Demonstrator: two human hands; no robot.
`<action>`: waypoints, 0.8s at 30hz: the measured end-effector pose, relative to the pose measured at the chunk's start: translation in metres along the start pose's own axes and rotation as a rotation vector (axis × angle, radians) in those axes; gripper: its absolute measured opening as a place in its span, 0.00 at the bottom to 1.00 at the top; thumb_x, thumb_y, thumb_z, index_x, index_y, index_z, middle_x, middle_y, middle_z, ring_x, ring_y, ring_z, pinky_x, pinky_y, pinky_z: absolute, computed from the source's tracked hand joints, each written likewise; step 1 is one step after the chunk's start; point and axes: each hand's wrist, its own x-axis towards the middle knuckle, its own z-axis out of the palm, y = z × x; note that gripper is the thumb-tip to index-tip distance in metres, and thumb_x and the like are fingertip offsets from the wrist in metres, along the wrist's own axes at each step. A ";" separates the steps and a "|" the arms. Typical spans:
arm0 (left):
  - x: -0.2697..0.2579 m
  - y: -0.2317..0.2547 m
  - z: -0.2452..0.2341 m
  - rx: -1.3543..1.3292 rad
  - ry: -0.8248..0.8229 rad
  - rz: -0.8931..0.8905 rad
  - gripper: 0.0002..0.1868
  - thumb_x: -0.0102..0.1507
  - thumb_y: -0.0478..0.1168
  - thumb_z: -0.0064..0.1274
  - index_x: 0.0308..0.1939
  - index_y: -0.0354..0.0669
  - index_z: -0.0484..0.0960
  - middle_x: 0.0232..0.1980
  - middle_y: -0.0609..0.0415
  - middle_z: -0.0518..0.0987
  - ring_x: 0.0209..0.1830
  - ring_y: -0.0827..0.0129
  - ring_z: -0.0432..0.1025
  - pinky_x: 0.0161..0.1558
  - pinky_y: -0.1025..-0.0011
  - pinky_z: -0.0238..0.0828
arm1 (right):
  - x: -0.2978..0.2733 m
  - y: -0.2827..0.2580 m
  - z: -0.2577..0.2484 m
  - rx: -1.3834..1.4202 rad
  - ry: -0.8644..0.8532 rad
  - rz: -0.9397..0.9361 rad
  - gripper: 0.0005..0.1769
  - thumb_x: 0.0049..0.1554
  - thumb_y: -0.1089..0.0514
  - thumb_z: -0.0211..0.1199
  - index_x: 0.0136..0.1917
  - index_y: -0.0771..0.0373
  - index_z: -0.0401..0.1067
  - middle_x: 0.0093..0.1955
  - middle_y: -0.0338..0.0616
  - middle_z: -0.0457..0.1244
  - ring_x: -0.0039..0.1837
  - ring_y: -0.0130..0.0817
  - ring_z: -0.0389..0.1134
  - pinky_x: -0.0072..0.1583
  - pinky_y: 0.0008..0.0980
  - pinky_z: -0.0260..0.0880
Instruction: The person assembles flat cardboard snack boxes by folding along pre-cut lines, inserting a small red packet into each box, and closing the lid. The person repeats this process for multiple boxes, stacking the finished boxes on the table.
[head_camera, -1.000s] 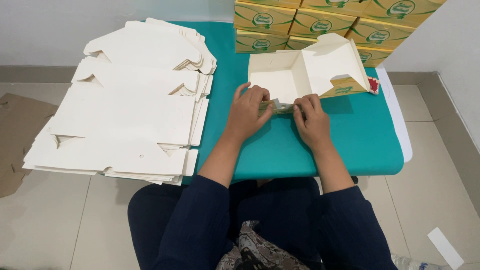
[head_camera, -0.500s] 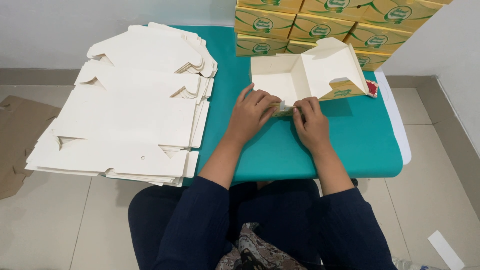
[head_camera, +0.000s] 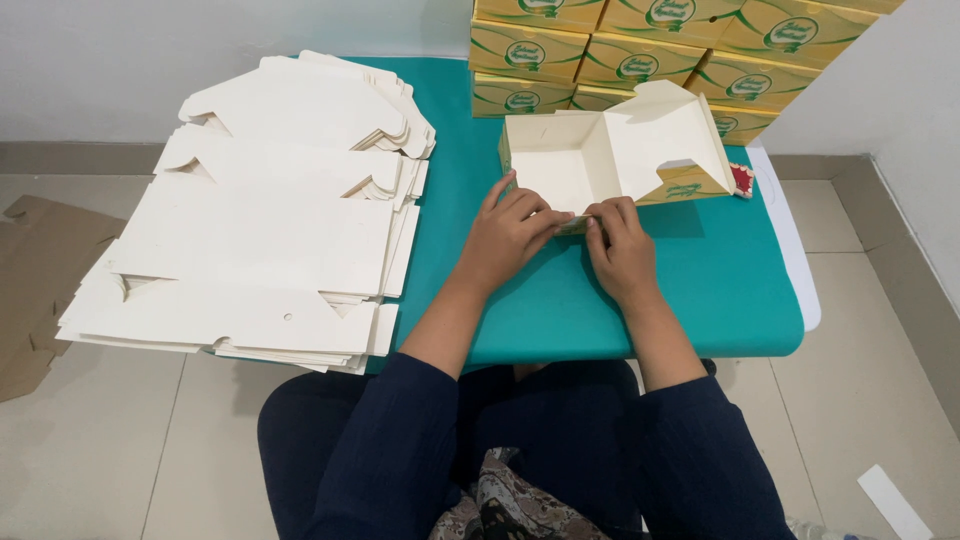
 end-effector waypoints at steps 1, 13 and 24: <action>-0.001 -0.001 0.001 0.001 -0.001 0.000 0.04 0.60 0.40 0.58 0.39 0.53 0.80 0.32 0.62 0.72 0.43 0.69 0.71 0.64 0.45 0.58 | 0.001 -0.004 -0.003 0.001 0.000 0.000 0.05 0.64 0.58 0.48 0.49 0.54 0.65 0.45 0.35 0.54 0.34 0.39 0.65 0.33 0.37 0.69; 0.000 -0.021 -0.022 -0.589 0.407 -0.756 0.19 0.70 0.57 0.32 0.55 0.53 0.69 0.53 0.56 0.70 0.60 0.65 0.65 0.68 0.51 0.51 | -0.001 0.010 -0.005 0.359 0.121 0.127 0.20 0.67 0.56 0.36 0.38 0.57 0.64 0.37 0.40 0.53 0.39 0.37 0.60 0.42 0.35 0.62; -0.011 -0.030 -0.002 -1.158 0.057 -0.898 0.27 0.66 0.43 0.49 0.67 0.38 0.64 0.67 0.34 0.63 0.69 0.44 0.55 0.69 0.52 0.49 | -0.002 0.015 -0.010 0.500 0.010 0.113 0.13 0.53 0.63 0.40 0.41 0.61 0.67 0.37 0.45 0.54 0.42 0.37 0.57 0.48 0.37 0.61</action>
